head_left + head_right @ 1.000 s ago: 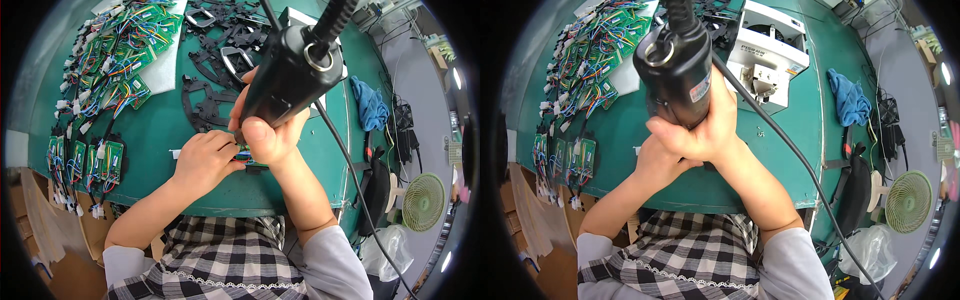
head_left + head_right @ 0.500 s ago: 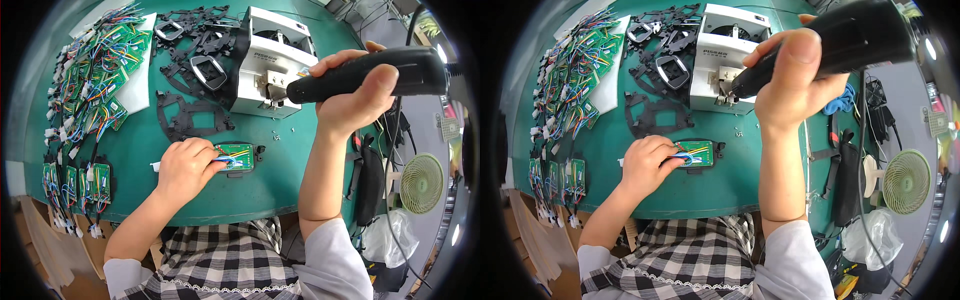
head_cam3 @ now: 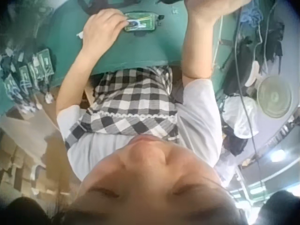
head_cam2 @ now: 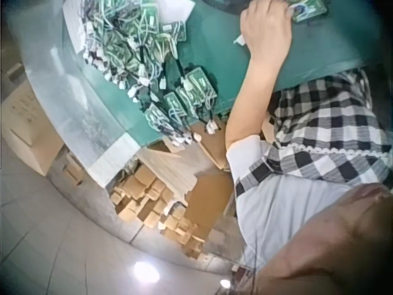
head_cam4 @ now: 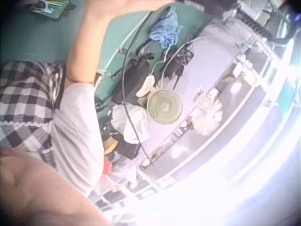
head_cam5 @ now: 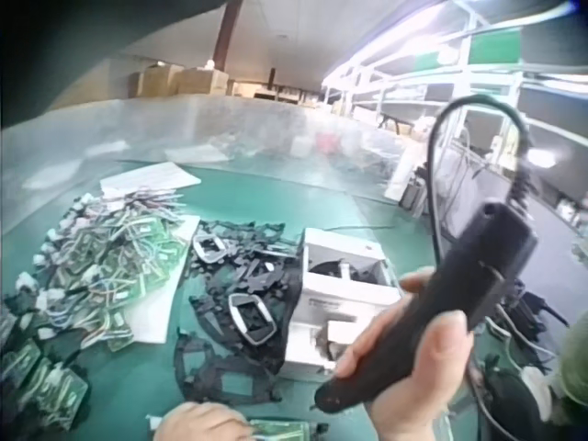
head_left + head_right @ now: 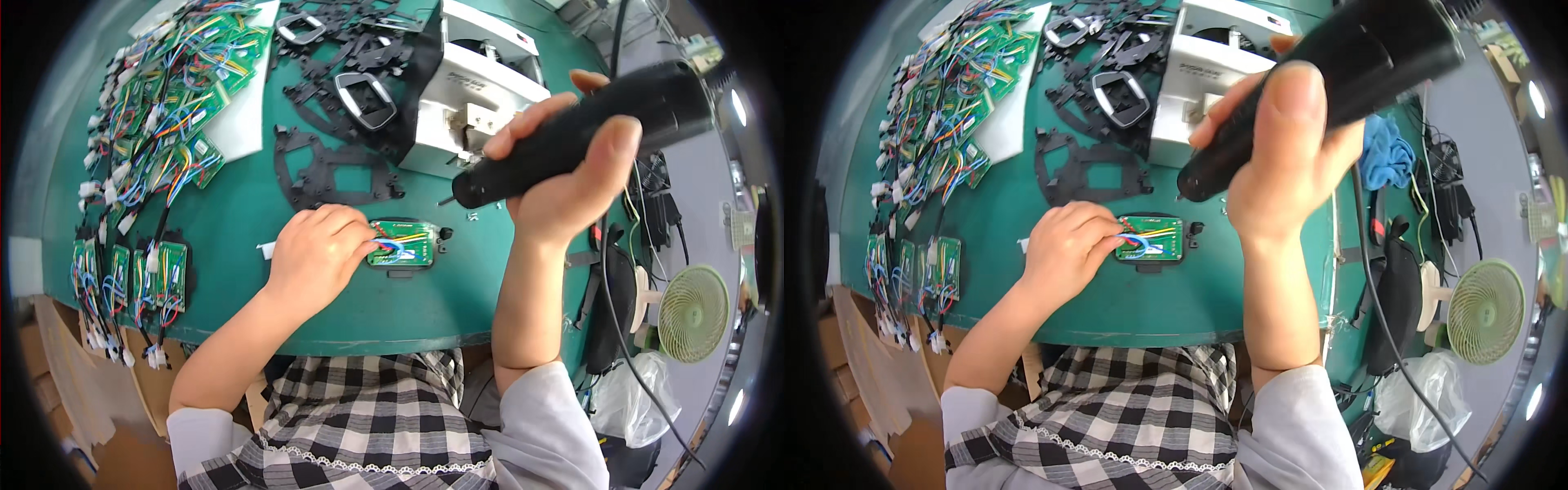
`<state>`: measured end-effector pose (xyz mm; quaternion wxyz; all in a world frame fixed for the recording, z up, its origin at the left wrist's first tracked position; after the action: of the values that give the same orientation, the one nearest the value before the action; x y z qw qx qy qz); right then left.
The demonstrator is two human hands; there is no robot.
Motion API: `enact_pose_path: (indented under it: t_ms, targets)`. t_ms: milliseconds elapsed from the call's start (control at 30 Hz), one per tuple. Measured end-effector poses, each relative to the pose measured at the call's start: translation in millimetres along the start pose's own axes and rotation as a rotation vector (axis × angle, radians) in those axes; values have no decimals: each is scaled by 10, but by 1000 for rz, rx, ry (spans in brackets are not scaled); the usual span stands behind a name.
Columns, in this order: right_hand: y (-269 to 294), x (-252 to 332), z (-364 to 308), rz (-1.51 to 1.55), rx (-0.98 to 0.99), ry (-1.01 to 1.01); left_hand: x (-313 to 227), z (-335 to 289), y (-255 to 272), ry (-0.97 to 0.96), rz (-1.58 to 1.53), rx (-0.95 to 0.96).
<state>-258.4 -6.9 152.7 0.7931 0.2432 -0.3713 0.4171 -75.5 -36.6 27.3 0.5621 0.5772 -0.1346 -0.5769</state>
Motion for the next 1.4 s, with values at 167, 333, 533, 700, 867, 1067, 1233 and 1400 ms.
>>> enact_pose_path:
  t_ms: [167, 333, 533, 700, 867, 1067, 1233, 1400]
  targets:
    - [-396, -46, -320, 155, 173, -84, 43, -17, -23, -7, 12, -11]
    - [-648, -99, -474, 77, 227, -109, 39, -23, -11, -24, 51, -31]
    - [-754, -120, -555, 32, 205, -60, 49, -33, -6, -17, 67, -53]
    - [-820, -126, -654, 89, 300, -64, 17, -34, 38, -25, 66, -66]
    - [-942, -164, -701, 167, 382, -65, 76, -56, -8, -16, 39, -69]
    - [-333, -290, -559, 279, 4, -109, -34, -96, 23, -26, 58, 2]
    - [114, -353, -421, 567, -144, -251, -154, 29, -160, -45, 12, 206]
    - [371, -452, -429, 596, -114, -247, 3, -462, 1007, 118, 271, -171]
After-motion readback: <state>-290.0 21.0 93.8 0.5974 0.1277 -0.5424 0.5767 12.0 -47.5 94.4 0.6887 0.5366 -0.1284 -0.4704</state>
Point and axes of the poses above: each hand's wrist, its own z-axis towards the middle knuckle, its own y-axis out of the back of the hand, x = y × z, the point moved 8 cm from there along z, towards the middle knuckle, and after that the axes turned 8 degrees about x, right-handed, at the moved point
